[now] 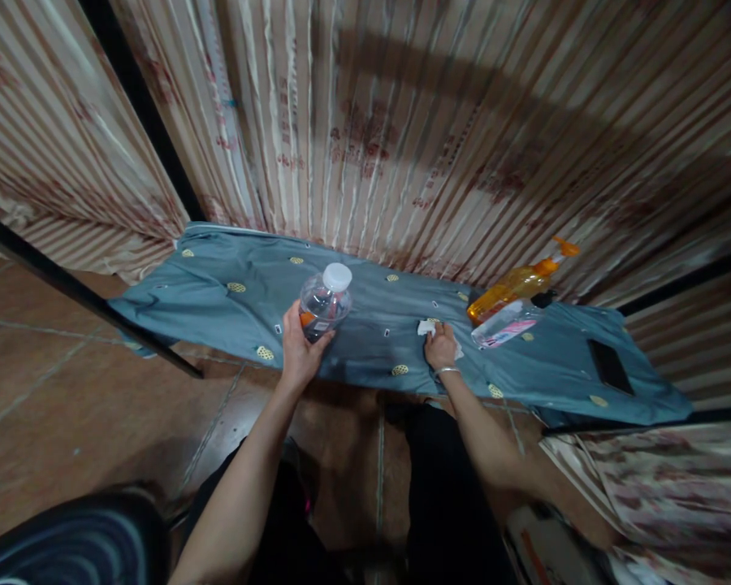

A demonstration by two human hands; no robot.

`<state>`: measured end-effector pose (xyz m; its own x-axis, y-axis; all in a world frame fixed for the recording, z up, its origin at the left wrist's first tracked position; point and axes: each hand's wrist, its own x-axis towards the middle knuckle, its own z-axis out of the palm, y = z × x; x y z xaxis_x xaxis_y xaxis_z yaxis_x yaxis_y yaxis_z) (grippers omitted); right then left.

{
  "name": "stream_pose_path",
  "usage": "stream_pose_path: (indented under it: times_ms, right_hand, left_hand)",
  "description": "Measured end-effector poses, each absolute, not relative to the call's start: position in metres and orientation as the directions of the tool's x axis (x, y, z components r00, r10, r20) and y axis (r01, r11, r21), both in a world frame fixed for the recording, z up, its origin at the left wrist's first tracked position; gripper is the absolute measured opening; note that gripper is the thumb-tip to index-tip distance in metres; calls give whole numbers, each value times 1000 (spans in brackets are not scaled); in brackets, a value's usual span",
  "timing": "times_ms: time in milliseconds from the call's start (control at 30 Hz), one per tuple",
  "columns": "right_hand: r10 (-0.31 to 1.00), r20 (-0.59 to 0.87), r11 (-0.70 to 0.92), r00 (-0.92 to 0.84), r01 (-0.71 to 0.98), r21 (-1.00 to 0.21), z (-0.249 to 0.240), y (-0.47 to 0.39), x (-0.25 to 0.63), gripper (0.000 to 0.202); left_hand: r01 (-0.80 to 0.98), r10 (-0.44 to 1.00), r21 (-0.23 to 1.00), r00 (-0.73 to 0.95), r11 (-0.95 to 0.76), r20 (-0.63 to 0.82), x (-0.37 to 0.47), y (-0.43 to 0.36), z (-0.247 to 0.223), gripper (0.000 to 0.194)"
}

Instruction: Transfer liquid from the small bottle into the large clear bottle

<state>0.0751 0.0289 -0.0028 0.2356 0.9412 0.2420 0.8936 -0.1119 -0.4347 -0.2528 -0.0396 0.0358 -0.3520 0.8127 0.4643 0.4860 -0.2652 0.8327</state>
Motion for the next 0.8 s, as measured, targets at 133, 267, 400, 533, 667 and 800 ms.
stream_pose_path:
  times_ms: [133, 267, 400, 533, 667, 800]
  right_hand:
    - [949, 277, 3, 153, 872, -490, -8, 37, 32, 48]
    - [956, 282, 227, -81, 814, -534, -24, -2, -38, 39]
    - [951, 243, 310, -192, 637, -706, -17, -24, -56, 34]
    - [980, 198, 127, 24, 690, -712, 11, 2, 2, 42]
    - [949, 219, -23, 227, 743, -669, 31, 31, 73, 51]
    - [927, 254, -66, 277, 786, -615, 25, 34, 93, 49]
  left_hand:
    - [485, 817, 840, -364, -243, 447, -256, -39, 37, 84]
    - [481, 814, 849, -389, -220, 431, -258, -35, 39, 84]
    - [480, 807, 852, -408, -209, 427, -259, -32, 40, 83]
    - [472, 795, 856, -428, -209, 430, -260, -32, 39, 79]
    - [461, 784, 861, -444, -214, 433, -263, -32, 37, 78]
    - [450, 781, 865, -448, -224, 435, -263, -31, 37, 75]
